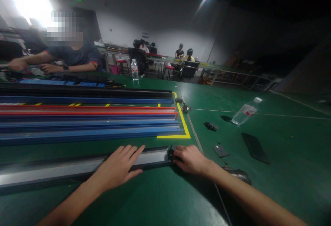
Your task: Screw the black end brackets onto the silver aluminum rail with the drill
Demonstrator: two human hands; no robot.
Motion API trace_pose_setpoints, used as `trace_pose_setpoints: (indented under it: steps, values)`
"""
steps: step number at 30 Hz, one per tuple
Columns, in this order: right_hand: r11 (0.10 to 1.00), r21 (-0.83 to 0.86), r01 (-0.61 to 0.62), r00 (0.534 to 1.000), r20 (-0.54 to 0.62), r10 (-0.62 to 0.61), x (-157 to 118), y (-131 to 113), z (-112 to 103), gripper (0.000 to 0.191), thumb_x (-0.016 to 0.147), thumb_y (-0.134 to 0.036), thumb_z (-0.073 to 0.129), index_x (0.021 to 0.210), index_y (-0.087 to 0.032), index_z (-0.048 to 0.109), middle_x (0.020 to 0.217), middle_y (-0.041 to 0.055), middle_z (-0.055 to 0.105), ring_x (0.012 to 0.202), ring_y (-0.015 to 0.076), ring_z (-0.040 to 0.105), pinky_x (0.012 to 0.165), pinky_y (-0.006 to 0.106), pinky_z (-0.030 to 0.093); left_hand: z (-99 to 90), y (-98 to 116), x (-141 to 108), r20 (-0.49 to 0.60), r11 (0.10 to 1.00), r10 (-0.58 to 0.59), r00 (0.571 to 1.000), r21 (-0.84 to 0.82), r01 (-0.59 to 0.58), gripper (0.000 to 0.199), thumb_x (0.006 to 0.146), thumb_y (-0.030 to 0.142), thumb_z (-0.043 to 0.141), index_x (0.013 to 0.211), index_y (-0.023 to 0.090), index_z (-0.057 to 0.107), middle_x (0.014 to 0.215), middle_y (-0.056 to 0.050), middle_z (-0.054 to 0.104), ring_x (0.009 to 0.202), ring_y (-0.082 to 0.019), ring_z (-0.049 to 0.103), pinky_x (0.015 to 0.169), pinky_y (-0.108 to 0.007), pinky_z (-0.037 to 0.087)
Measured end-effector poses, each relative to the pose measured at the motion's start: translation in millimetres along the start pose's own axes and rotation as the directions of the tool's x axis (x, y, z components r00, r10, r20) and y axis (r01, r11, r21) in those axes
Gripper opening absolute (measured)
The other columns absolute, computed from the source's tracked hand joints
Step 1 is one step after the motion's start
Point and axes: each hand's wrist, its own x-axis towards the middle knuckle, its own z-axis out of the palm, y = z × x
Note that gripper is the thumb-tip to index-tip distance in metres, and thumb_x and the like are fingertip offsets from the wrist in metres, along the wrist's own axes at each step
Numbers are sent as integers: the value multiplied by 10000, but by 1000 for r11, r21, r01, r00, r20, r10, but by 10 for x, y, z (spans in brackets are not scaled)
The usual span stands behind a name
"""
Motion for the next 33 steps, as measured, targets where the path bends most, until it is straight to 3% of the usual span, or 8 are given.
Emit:
trace_pose_setpoints:
  steps: [8,13,16,22,33]
  values:
    - [999,45,-21,1000,-12,22,51,-40,47,195,1011,-260,481,1038,-153,642,1003,105,740,663,174,652,564,301,325,-13,8,11,24,1000,1,1000,-1,-1,718,1029,591,468,1574,130,391,1307,-178,663,1111,-322,622,942,-476,485]
    - [990,132,-52,997,-48,59,25,-7,44,164,1021,-275,489,1046,-179,620,1017,79,719,682,165,639,609,293,370,-22,11,18,7,1000,9,1000,13,-9,707,1032,591,456,1560,121,415,1297,-187,670,1098,-331,630,920,-483,492]
    - [970,208,-126,982,-112,152,30,96,68,138,1032,-266,492,1062,-201,609,1056,65,703,797,179,664,685,289,430,-12,6,11,-22,1000,21,1000,19,-20,712,1031,598,456,1563,126,411,1292,-185,678,1096,-328,636,926,-480,494]
    - [895,345,-281,906,-212,367,102,275,192,49,988,-197,572,988,-203,620,1062,78,722,938,205,678,812,309,499,36,-5,-12,-46,1000,12,999,7,-12,716,1026,609,462,1579,160,387,1322,-170,671,1115,-318,641,939,-478,505]
    - [914,295,-278,931,-150,332,150,195,241,122,950,-197,604,1006,-230,707,1013,54,778,934,227,715,783,295,476,68,-9,-18,-61,1000,-4,998,4,5,718,1008,614,500,1575,183,406,1326,-166,679,1132,-342,650,948,-509,514]
